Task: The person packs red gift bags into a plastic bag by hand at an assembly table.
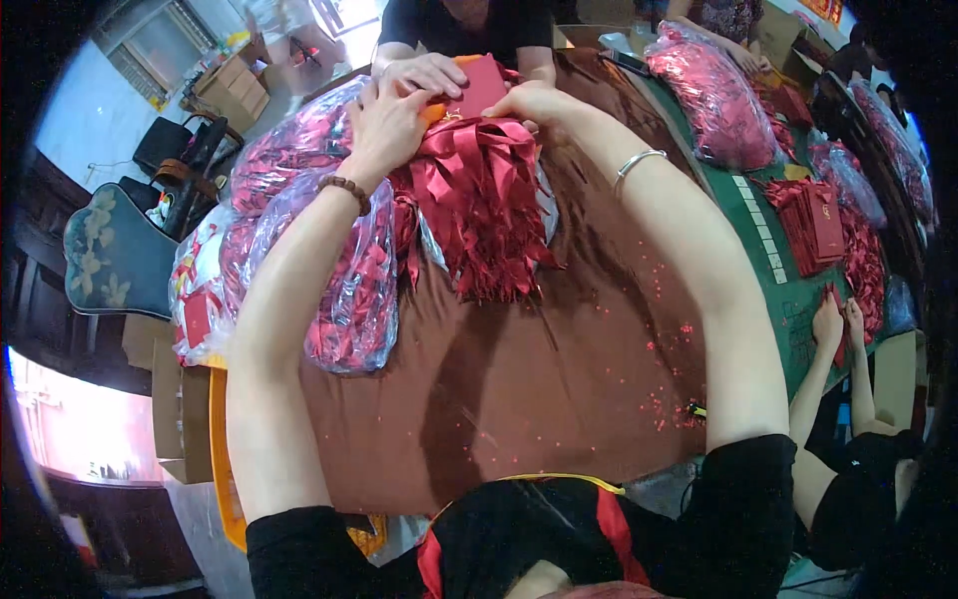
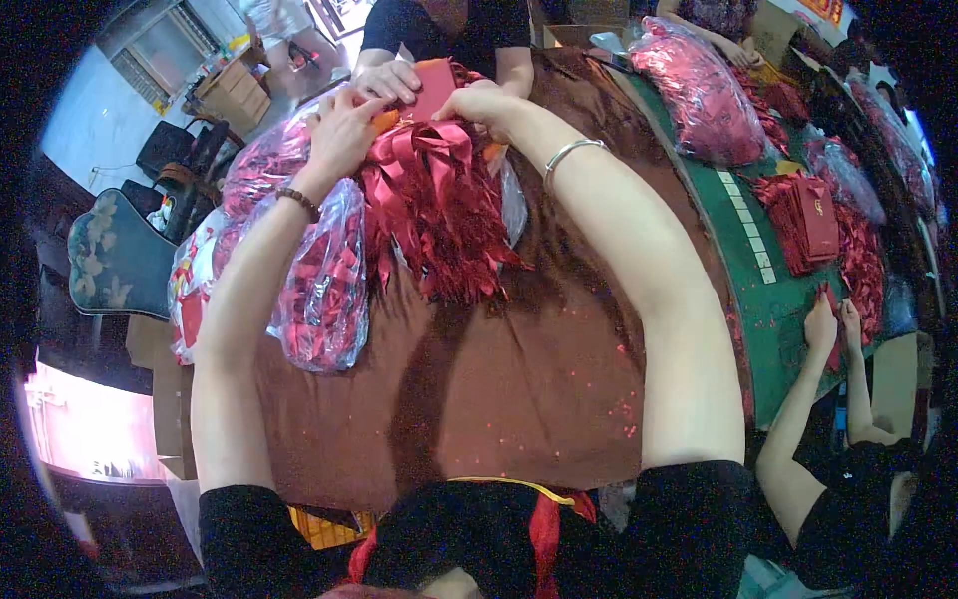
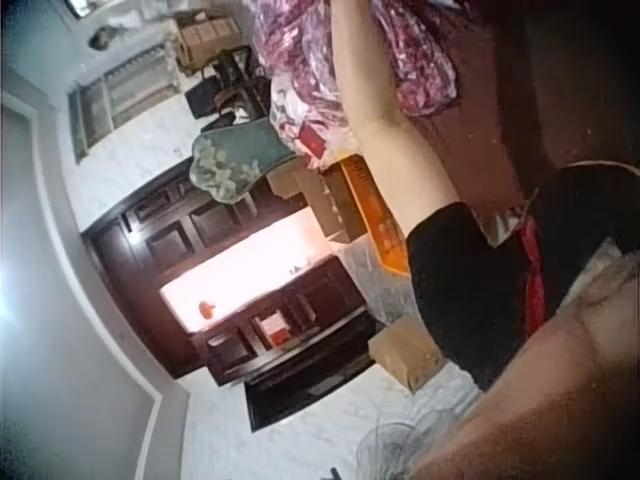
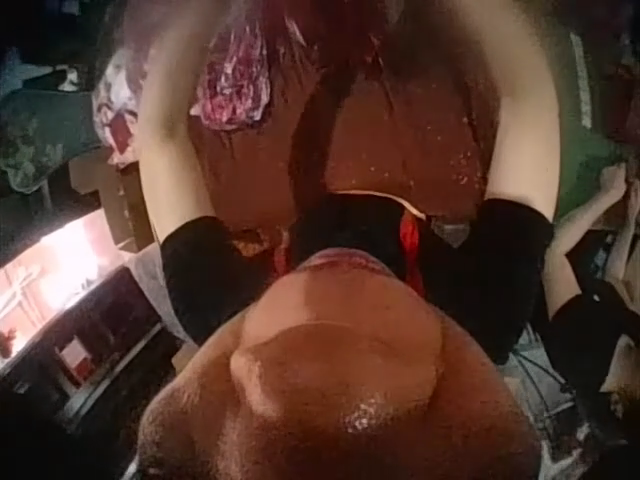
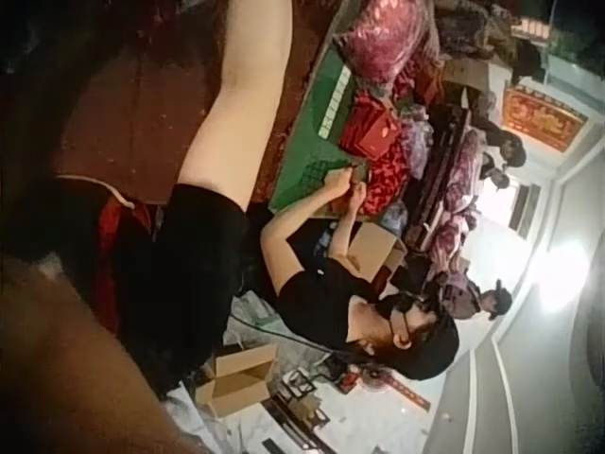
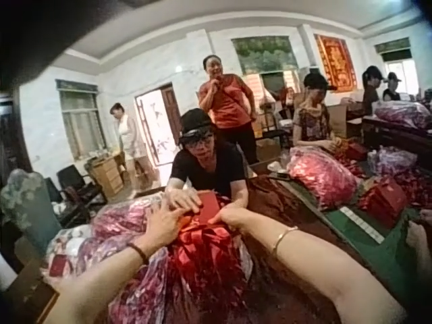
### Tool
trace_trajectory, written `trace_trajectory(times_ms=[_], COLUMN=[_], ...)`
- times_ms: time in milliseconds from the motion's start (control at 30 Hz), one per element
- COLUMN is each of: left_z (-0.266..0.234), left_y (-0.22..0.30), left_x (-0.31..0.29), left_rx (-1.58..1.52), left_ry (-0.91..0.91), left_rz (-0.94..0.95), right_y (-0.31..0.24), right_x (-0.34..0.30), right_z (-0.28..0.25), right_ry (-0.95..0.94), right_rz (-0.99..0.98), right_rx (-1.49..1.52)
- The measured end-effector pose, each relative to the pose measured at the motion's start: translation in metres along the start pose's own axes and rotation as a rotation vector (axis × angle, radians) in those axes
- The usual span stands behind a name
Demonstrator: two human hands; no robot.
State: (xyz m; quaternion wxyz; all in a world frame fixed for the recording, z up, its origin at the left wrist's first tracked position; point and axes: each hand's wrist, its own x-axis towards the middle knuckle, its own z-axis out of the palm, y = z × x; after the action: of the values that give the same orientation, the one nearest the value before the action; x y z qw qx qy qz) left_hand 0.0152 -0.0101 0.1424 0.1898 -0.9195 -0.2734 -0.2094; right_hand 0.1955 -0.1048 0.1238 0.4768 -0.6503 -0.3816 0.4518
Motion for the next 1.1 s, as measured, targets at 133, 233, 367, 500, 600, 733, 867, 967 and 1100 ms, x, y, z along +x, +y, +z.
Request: trace_trajectory(times_ms=[133,233,367,500,600,733,867,967,1100], left_z=[-0.001,0.009,0.006,-0.008,-0.013,-0.004,-0.023,-0.008,-0.011], left_y=[-0.008,0.0,0.0,-0.009,0.045,0.035,0.026,0.026,0.023], left_x=[0.012,0.016,0.02,0.001,0.024,0.015,0.008,0.005,0.002], left_rx=[-0.161,-0.492,-0.776,-0.49,-0.434,-0.471,-0.614,-0.58,-0.477], left_ry=[0.018,0.168,-0.19,-0.327,-0.131,-0.057,-0.317,-0.224,-0.235], left_rz=[0.269,0.452,0.366,0.414,0.49,0.498,0.379,0.333,0.313], right_y=[0.003,0.013,0.025,0.007,0.026,0.013,-0.006,0.008,-0.041], right_x=[0.016,0.034,0.046,0.03,0.032,0.015,-0.018,-0.025,-0.06], right_z=[-0.007,-0.017,-0.022,0.027,-0.047,-0.026,0.009,0.005,0.019], right_ry=[-0.081,-0.077,-0.016,-0.175,-0.096,-0.171,0.143,0.382,0.219], right_rz=[0.062,0.022,-0.054,0.081,-0.02,-0.019,-0.343,-0.747,-0.227], right_rx=[-0.019,-0.285,-0.327,-0.156,-0.081,-0.179,-0.591,-1.542,-1.271])
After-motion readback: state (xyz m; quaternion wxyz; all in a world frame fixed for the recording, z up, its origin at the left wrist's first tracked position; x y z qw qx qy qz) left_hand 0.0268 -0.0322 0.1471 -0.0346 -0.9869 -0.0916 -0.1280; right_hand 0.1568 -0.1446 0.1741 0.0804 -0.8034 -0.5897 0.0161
